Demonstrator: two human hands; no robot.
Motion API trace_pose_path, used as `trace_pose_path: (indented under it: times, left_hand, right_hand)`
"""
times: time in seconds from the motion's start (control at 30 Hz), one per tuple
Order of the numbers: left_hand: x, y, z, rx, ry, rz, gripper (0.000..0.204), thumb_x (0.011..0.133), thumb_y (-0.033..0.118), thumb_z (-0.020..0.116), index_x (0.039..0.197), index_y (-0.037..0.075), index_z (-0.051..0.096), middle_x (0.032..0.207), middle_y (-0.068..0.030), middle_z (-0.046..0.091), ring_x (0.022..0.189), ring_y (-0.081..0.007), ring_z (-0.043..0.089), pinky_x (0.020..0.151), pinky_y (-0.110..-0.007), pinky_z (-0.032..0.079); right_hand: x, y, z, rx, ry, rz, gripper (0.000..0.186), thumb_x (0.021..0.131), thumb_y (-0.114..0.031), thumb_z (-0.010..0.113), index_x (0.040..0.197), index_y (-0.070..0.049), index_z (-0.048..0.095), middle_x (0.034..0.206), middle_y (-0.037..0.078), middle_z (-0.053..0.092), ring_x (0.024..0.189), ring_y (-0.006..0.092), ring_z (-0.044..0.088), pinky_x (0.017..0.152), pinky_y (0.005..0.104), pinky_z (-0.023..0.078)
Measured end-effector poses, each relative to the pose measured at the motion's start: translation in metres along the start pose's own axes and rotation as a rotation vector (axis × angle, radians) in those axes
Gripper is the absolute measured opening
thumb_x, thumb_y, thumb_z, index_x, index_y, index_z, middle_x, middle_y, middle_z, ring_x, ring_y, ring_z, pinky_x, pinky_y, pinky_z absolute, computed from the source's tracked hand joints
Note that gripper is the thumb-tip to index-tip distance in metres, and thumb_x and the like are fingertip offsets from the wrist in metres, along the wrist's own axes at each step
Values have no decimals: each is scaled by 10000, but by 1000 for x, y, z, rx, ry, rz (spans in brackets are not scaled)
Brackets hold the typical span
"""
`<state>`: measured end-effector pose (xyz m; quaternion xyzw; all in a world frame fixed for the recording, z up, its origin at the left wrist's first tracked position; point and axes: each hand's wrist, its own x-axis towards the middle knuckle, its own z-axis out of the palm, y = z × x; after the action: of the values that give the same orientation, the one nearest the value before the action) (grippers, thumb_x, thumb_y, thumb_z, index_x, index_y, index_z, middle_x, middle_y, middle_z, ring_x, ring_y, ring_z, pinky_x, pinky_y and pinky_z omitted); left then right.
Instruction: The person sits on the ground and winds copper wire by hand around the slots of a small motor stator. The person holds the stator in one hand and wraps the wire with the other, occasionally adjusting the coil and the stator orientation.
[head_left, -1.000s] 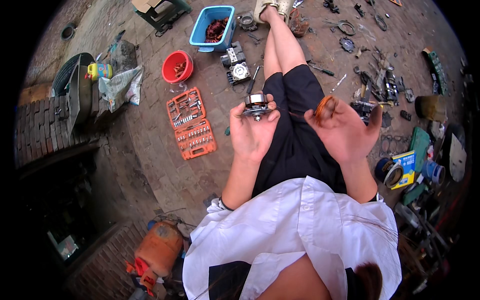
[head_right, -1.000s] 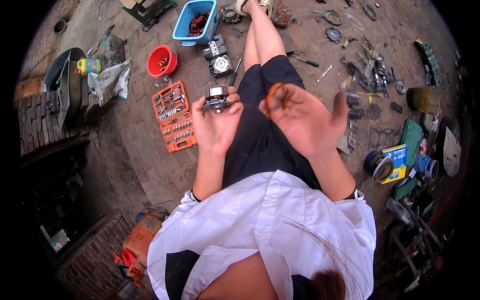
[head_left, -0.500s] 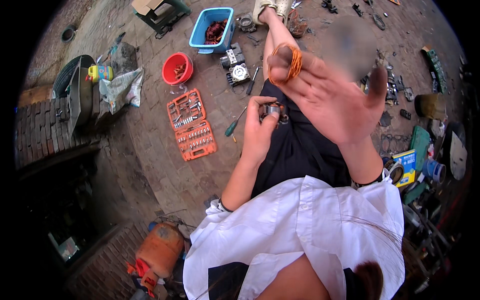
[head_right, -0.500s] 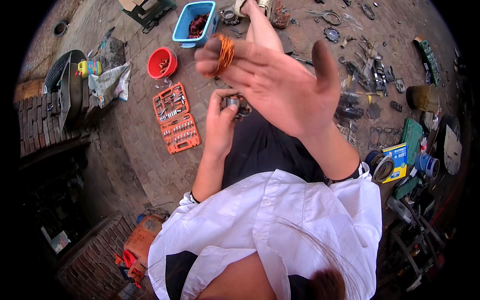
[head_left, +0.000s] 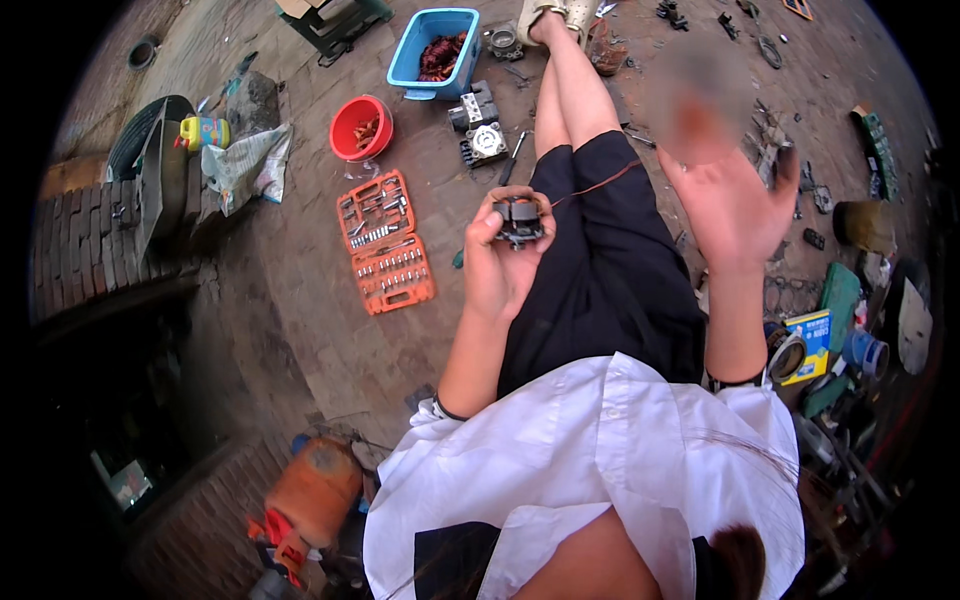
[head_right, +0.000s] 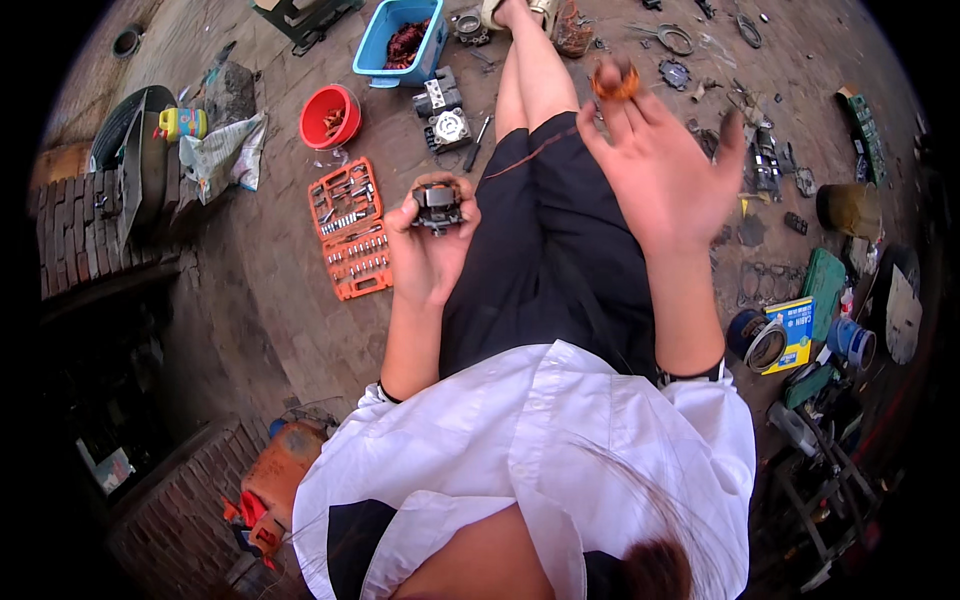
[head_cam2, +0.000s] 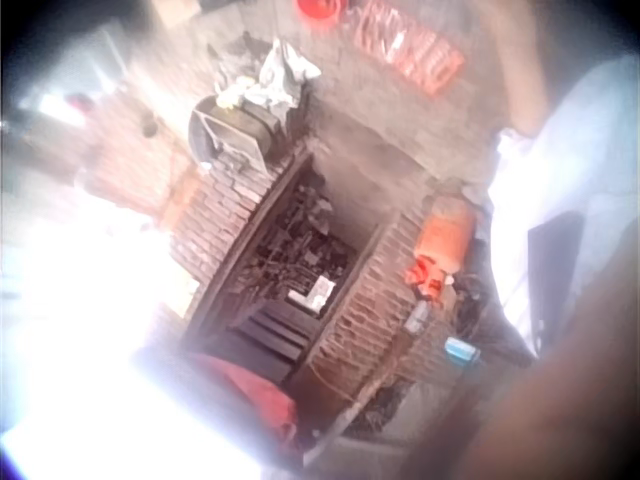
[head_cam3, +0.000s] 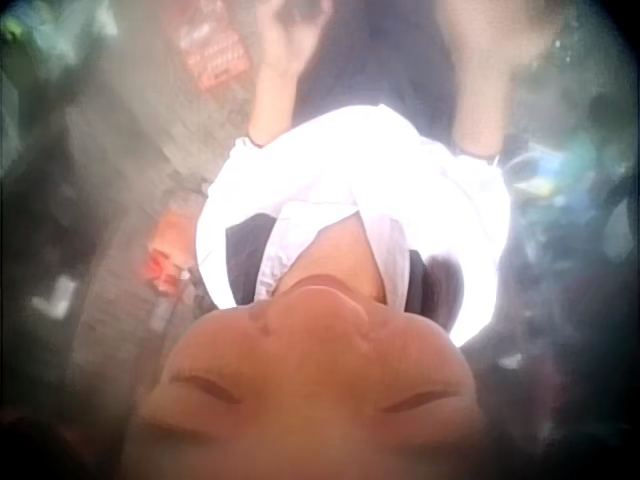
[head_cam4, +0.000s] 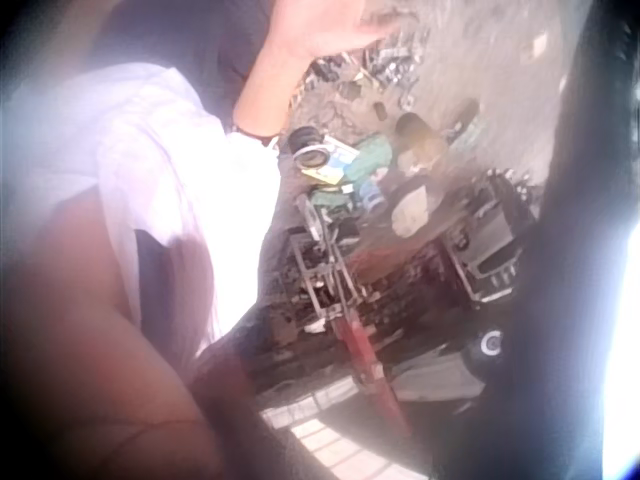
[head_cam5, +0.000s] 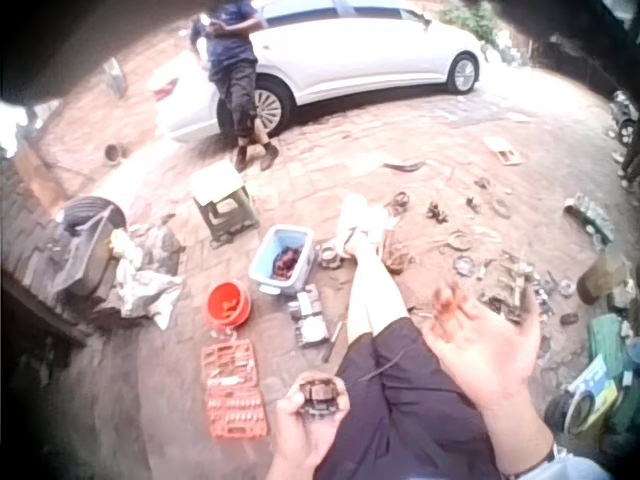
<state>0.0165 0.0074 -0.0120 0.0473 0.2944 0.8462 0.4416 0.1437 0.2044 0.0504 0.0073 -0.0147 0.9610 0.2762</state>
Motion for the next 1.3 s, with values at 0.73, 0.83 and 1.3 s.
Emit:
trace_pose_path:
  times: [0.73,0.83,1.3]
  left_hand:
    - [-1,-5,16,67,276,-69,366,934,305,386,1024,-19,530,916,-175,587,820,-242,568,710,-325,448]
    - [-1,-4,10,27,216,-90,386,914,316,384,1023,-24,531,921,-181,582,841,-251,562,728,-328,443]
    - [-1,-1,-2,-254,53,-188,374,855,254,481,1059,-55,536,995,-216,560,850,-263,545,725,-329,439]
  right_hand:
    - [-27,49,30,-363,-397,285,1109,700,-824,480,1302,103,383,1240,230,525,1057,294,571,994,429,347]
    - [-27,23,26,-316,-305,202,1012,754,-749,515,1325,75,376,1275,176,524,1097,250,556,1065,435,251]
    - [-45,-18,-4,-378,-158,104,949,793,-681,529,1321,91,371,1230,186,551,1125,240,540,1070,451,227]
